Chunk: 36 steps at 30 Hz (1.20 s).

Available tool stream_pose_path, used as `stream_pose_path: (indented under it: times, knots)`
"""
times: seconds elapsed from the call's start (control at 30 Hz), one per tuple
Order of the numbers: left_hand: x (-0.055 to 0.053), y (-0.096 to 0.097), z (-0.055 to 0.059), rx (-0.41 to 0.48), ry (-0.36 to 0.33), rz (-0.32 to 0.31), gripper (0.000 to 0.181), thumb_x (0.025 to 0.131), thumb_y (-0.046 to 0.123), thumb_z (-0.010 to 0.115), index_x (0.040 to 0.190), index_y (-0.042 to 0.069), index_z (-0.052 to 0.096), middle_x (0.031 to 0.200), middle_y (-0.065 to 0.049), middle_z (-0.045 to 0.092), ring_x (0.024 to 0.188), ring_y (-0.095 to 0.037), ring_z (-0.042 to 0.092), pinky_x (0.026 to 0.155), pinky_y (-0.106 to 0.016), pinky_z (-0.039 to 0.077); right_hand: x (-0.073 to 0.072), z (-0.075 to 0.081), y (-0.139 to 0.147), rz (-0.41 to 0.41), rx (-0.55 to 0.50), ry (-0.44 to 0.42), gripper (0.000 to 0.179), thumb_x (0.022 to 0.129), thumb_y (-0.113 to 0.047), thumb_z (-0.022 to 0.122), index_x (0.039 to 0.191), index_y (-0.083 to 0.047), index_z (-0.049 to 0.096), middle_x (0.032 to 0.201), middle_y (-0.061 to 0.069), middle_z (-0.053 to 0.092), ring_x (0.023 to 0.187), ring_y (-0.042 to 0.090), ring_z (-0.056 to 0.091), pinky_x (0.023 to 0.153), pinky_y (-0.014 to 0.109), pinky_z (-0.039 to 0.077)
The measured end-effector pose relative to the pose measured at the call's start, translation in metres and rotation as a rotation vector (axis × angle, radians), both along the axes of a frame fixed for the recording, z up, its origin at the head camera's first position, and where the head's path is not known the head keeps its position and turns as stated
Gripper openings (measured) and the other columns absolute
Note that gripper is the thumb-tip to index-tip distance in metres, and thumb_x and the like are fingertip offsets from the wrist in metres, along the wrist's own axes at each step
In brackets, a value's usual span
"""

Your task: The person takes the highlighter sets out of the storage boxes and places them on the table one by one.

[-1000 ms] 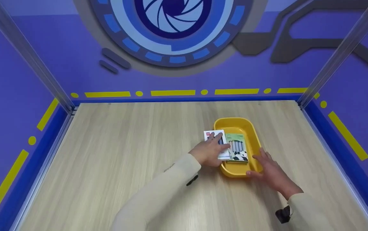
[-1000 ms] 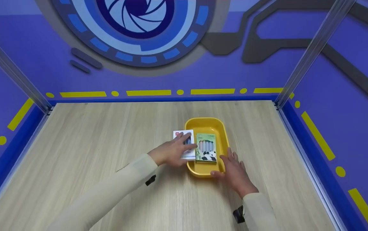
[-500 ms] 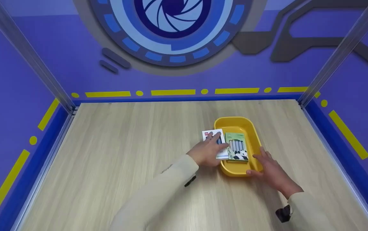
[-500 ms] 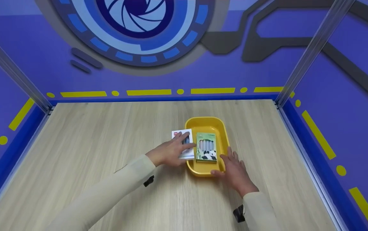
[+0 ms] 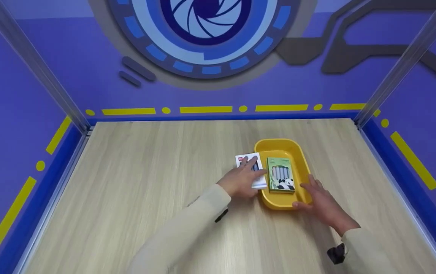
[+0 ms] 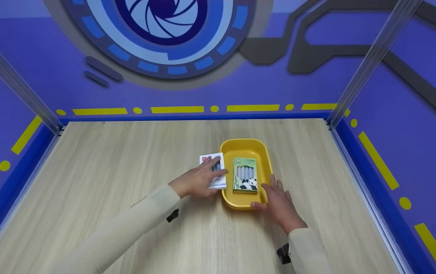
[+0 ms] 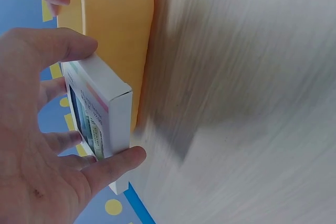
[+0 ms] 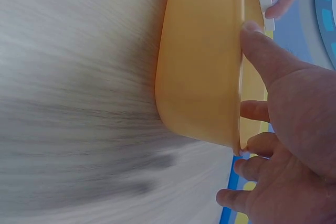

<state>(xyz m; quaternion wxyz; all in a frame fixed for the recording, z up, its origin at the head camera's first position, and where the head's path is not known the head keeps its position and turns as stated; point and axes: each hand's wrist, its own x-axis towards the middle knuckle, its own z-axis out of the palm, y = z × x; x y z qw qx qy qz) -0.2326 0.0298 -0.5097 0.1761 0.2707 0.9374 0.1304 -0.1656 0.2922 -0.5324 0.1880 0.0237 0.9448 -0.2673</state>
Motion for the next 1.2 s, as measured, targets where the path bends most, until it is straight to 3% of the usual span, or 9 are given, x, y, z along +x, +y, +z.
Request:
stream_pose_path:
  times: [0.7, 1.2]
  knots:
    - [0.0, -0.018, -0.004, 0.009, -0.014, 0.017, 0.065, 0.088, 0.027, 0.063, 0.147, 0.04, 0.037, 0.165, 0.001, 0.006, 0.153, -0.027, 0.006, 0.116, -0.049, 0.031, 0.004, 0.001, 0.0, -0.004, 0.013, 0.004, 0.091, 0.081, -0.06, 0.067, 0.15, -0.01, 0.032, 0.163, 0.015, -0.007, 0.148, 0.043, -0.001, 0.113, 0.067, 0.011]
    - [0.003, -0.025, -0.014, -0.015, -0.025, 0.031, 0.066, 0.089, 0.029, 0.064, 0.147, 0.042, 0.035, 0.165, 0.002, 0.005, 0.153, -0.027, 0.005, 0.116, -0.05, 0.03, 0.001, -0.001, 0.0, -0.024, 0.01, -0.024, 0.094, 0.08, -0.059, 0.068, 0.151, -0.012, 0.03, 0.163, 0.013, -0.01, 0.148, 0.043, -0.002, 0.112, 0.067, 0.013]
